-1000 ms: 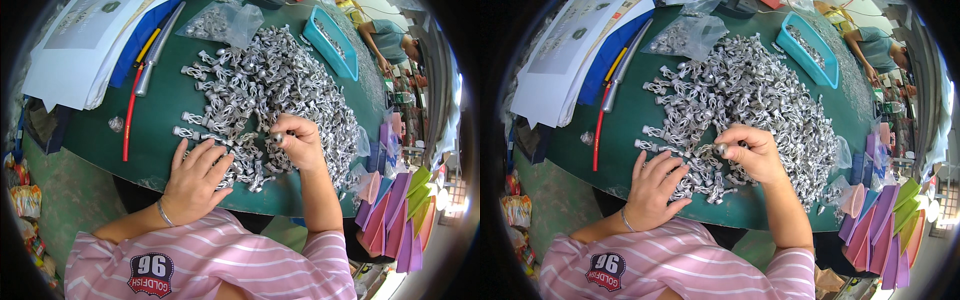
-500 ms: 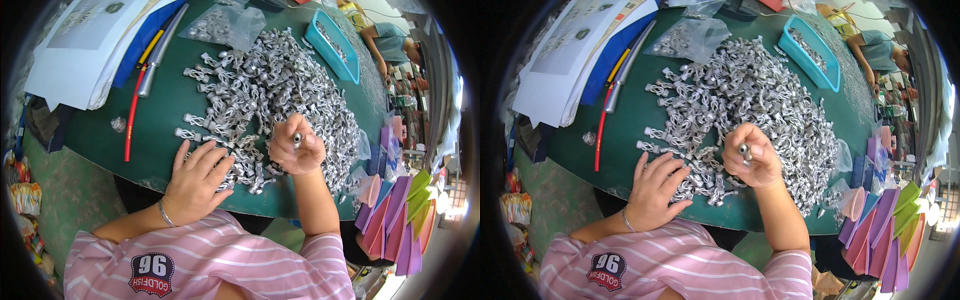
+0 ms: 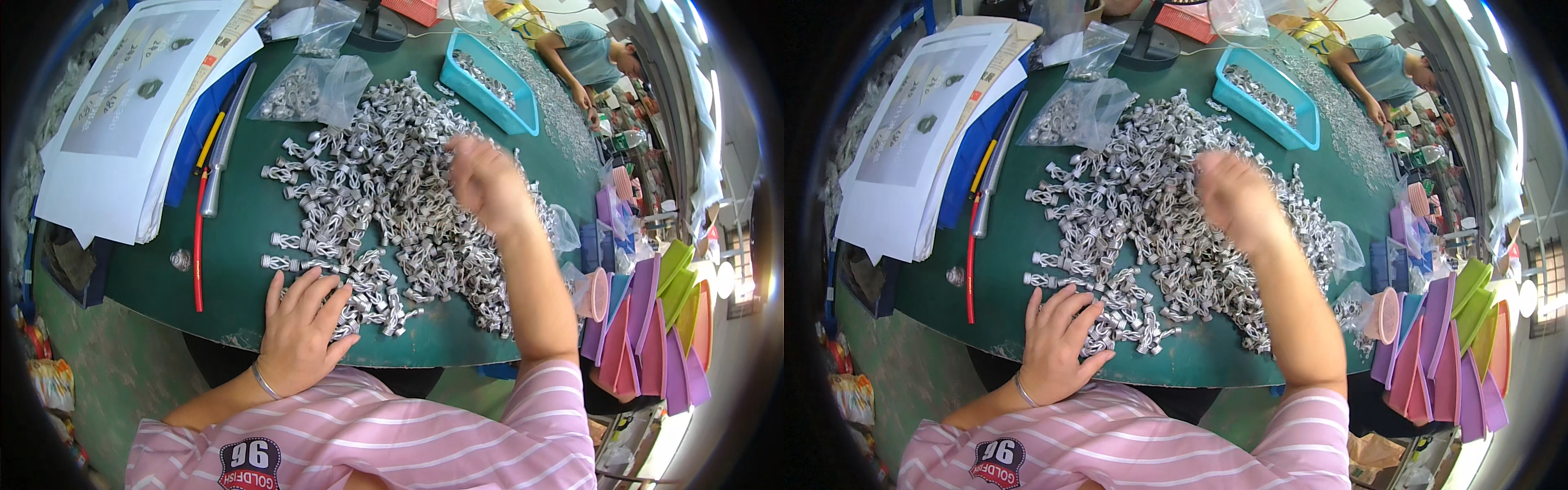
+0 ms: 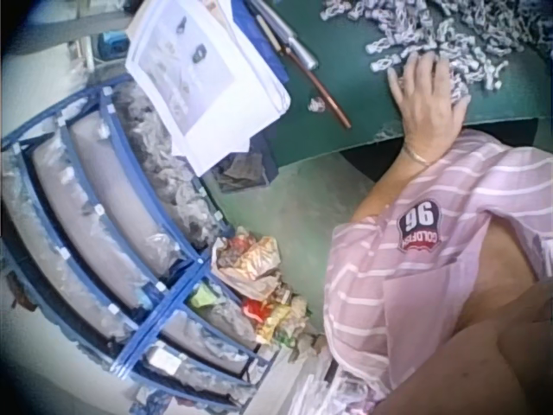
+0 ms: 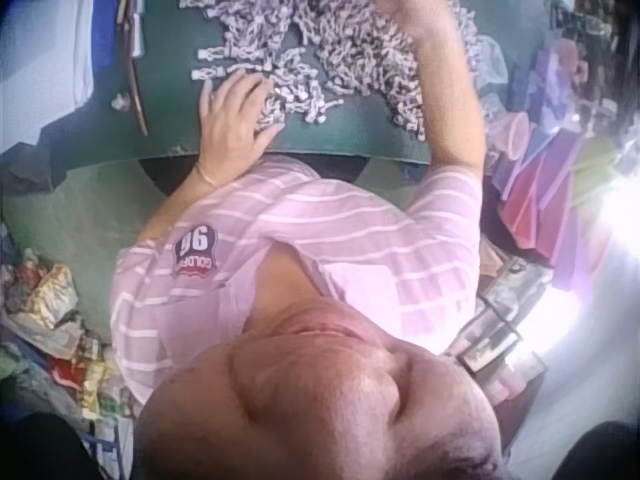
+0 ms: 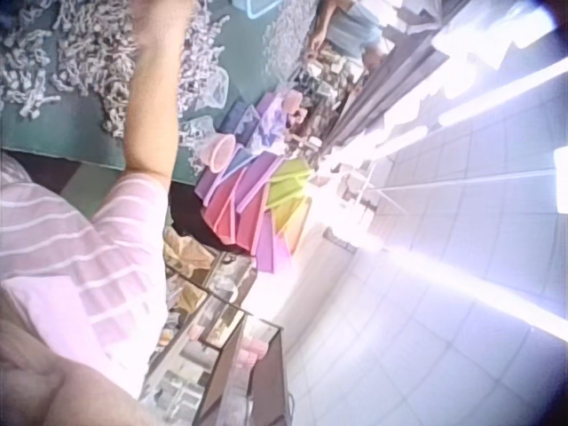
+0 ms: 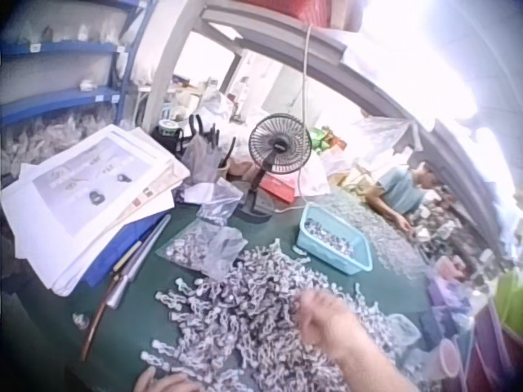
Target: The person picks up metal and plastic components from a table and joins them together to form small assemblies.
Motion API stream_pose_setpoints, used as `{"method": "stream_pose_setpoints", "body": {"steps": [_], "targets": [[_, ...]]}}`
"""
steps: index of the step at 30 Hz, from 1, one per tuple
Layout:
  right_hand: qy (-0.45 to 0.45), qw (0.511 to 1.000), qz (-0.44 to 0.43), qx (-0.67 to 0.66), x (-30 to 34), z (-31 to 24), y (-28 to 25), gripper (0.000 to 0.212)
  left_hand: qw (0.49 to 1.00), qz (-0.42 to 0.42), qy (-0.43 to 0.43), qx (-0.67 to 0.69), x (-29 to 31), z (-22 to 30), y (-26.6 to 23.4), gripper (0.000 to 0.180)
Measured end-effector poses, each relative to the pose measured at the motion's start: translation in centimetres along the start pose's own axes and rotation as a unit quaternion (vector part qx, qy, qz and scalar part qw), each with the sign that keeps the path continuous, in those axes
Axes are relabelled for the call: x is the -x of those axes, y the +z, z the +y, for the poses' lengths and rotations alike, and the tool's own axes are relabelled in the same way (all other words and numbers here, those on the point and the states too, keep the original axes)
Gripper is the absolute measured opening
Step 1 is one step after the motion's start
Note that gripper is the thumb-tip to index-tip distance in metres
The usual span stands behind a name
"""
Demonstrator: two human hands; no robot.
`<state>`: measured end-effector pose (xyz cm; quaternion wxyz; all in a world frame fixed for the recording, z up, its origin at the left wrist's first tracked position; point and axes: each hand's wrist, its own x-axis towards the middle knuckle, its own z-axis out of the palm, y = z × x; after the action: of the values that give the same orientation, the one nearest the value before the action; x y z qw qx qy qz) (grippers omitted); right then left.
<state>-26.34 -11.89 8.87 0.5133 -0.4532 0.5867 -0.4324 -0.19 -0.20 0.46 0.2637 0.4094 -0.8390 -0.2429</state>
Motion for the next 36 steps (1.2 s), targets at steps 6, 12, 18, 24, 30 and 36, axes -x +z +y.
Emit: {"method": "stream_pose_setpoints", "body": {"steps": [6, 12, 18, 24, 30, 36], "targets": [[-0.170, 0.965, 0.147, -0.138, -4.8, -1.7, -3.3, 0.016, 1.000, 0.010, 0.005, 0.008, 0.3, -0.2, -0.2, 0.062], [-0.421, 0.728, -0.179, 0.510, 1.1, 4.2, 7.6, 0.034, 1.000, 0.006, -0.001, 0.020, 0.4, -0.6, -0.1, 0.056], [-0.335, 0.745, -0.191, 0.545, 3.2, 4.1, 7.8, 0.025, 1.000, 0.010, 0.001, 0.019, 0.6, -0.8, 0.1, 0.055], [-0.358, 0.720, -0.117, 0.583, 0.0, 5.1, 10.3, 0.018, 1.000, 0.007, 0.001, 0.023, 0.4, -0.8, 0.0, 0.056], [-0.347, 0.686, -0.083, 0.635, -1.6, 5.4, 11.3, 0.006, 0.999, 0.019, 0.006, 0.025, 0.5, -1.0, 0.3, 0.056], [-0.364, 0.840, -0.208, 0.345, -1.5, 5.2, 9.3, 0.019, 0.999, 0.018, 0.010, 0.028, 0.5, -0.9, 0.2, 0.055]]}}
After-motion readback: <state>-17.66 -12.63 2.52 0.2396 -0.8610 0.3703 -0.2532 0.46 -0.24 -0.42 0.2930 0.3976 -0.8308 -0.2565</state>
